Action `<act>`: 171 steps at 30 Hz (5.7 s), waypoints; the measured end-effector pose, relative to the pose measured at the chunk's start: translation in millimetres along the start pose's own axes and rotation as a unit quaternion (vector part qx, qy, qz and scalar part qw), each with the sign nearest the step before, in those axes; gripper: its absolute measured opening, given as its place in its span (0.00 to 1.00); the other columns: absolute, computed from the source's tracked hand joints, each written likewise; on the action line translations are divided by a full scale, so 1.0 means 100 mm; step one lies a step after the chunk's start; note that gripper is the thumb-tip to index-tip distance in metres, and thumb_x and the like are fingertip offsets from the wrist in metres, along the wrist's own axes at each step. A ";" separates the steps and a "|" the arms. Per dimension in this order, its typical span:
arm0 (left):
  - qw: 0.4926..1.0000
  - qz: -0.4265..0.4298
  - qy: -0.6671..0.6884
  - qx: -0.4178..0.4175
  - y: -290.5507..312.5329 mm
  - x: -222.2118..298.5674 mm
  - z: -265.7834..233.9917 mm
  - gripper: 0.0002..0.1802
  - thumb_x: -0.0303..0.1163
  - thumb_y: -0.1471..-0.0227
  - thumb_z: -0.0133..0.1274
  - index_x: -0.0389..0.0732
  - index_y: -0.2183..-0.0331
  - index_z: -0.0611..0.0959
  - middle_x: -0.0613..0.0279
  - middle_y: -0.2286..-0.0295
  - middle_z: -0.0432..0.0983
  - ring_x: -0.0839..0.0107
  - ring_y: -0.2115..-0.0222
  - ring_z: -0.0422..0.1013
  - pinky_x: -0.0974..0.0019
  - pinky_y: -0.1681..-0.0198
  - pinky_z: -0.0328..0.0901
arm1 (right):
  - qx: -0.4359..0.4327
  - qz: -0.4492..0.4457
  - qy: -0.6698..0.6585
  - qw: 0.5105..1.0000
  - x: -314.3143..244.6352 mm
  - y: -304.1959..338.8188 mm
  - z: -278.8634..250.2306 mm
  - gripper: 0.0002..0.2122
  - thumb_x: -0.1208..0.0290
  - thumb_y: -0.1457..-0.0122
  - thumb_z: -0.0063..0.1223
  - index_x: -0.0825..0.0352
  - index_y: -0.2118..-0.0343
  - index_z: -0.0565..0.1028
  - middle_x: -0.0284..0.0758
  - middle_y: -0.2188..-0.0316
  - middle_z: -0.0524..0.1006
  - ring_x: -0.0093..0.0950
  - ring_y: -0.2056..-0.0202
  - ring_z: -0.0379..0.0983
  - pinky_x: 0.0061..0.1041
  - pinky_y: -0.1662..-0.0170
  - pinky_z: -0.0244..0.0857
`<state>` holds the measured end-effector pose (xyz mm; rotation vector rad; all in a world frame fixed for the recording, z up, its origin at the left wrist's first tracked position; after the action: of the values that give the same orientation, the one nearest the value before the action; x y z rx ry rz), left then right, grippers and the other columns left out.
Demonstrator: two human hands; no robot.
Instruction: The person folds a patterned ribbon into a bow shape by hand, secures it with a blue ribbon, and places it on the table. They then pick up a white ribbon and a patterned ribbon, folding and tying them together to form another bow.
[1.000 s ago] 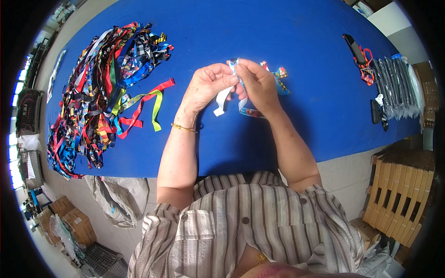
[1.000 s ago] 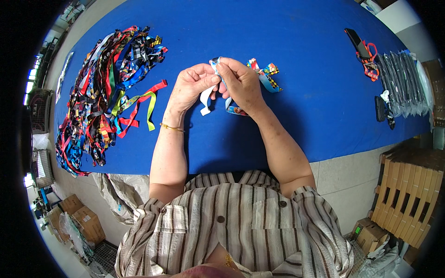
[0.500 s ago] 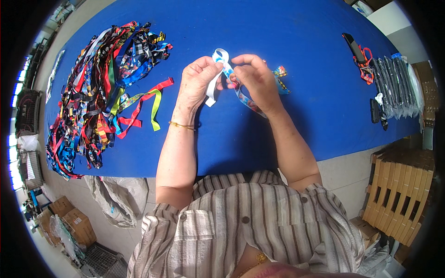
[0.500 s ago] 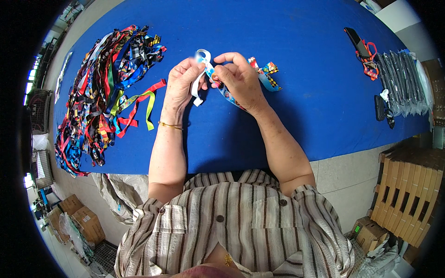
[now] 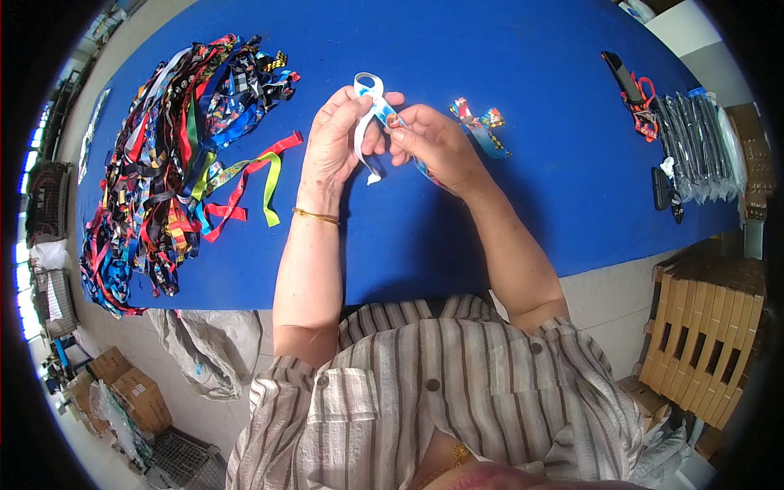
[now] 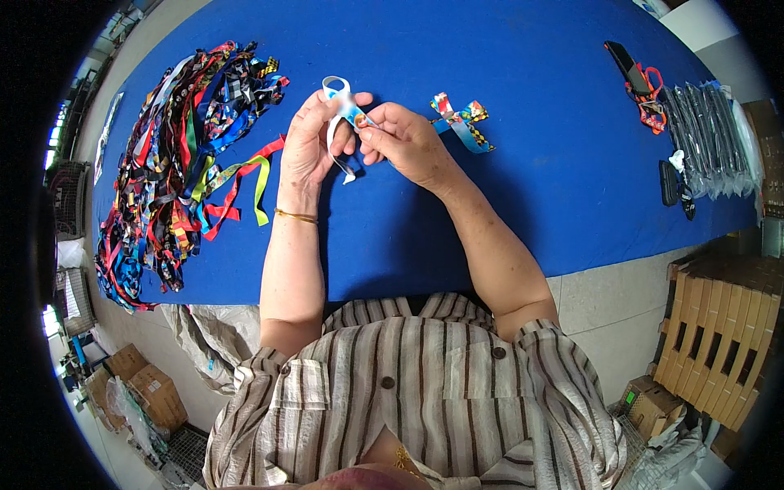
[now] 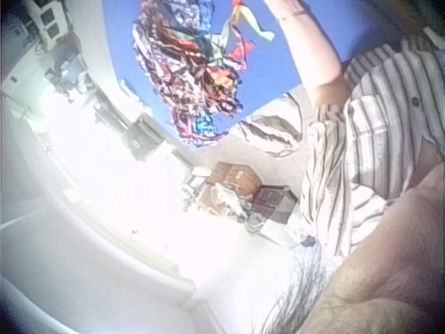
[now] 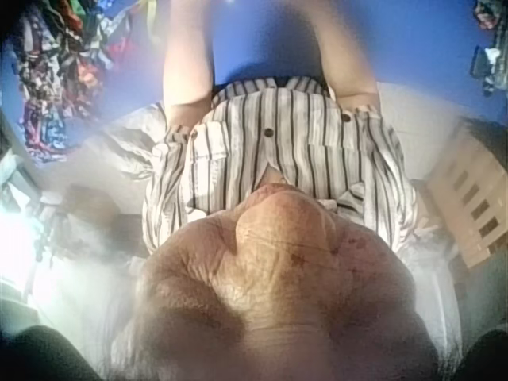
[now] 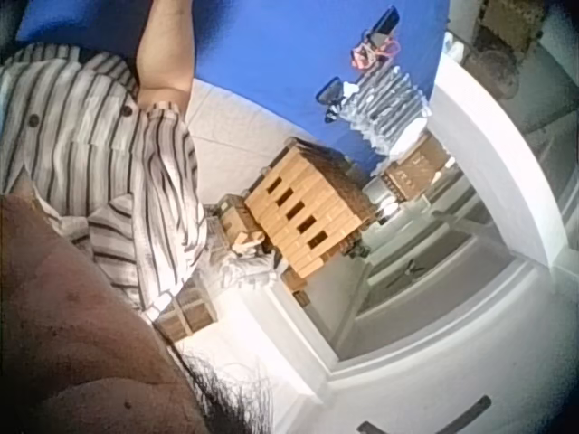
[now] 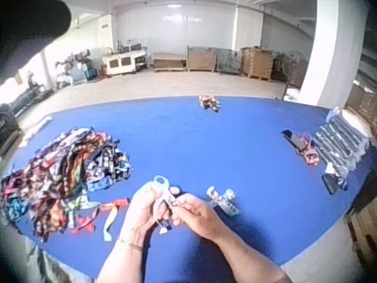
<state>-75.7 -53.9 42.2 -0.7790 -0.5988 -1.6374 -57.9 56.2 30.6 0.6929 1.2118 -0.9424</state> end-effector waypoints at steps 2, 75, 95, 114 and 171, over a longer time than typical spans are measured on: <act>1.000 -0.003 0.010 -0.013 0.00 -0.01 -0.01 0.10 0.32 0.40 0.50 0.34 0.63 0.74 0.45 0.65 0.80 0.77 0.88 0.64 0.71 0.83 0.65 | -0.005 0.017 0.015 1.000 0.06 0.00 0.01 0.06 0.72 0.36 0.50 0.69 0.60 0.72 0.32 0.71 0.77 0.17 0.71 0.72 0.19 0.65 0.70; 0.997 0.021 -0.070 -0.008 -0.01 0.01 0.00 0.08 0.30 0.38 0.47 0.35 0.61 0.74 0.46 0.65 0.80 0.71 0.78 0.73 0.67 0.71 0.73 | 0.111 0.020 0.110 0.988 -0.13 0.08 -0.28 0.13 0.67 0.34 0.45 0.74 0.63 0.76 0.39 0.74 0.81 0.22 0.73 0.80 0.19 0.70 0.73; 0.999 -0.017 -0.002 -0.036 0.01 0.02 0.03 0.09 0.31 0.40 0.48 0.37 0.60 0.76 0.38 0.57 0.77 0.64 0.77 0.76 0.69 0.74 0.73 | 0.167 -0.008 0.031 0.985 -0.17 0.05 -0.39 0.11 0.67 0.36 0.49 0.72 0.68 0.76 0.38 0.73 0.81 0.22 0.76 0.78 0.17 0.74 0.72; 0.996 -0.040 -0.030 -0.080 0.00 -0.05 0.07 0.07 0.25 0.42 0.45 0.32 0.62 0.73 0.40 0.64 0.78 0.57 0.66 0.78 0.61 0.60 0.76 | 0.053 0.028 -0.020 0.998 -0.08 0.03 -0.14 0.16 0.62 0.32 0.40 0.73 0.61 0.74 0.38 0.69 0.80 0.23 0.70 0.79 0.19 0.66 0.72; 0.993 -0.098 -0.035 0.055 0.05 -0.29 -0.01 0.07 0.29 0.40 0.48 0.34 0.66 0.72 0.59 0.79 0.71 0.78 0.88 0.61 0.74 0.87 0.61 | 0.099 -0.071 0.077 0.990 -0.18 0.04 -0.23 0.12 0.61 0.31 0.43 0.64 0.65 0.73 0.29 0.73 0.75 0.14 0.74 0.70 0.16 0.72 0.66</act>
<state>-68.1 -37.2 19.4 -0.7169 -0.8316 -1.7441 -66.6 81.6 42.6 0.8579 1.3276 -1.1565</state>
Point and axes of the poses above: each hand's wrist, its own y-axis away from the middle knuckle, its own z-axis out of the palm, x = y × z, the point moved 10 cm from there along -y, towards the middle knuckle
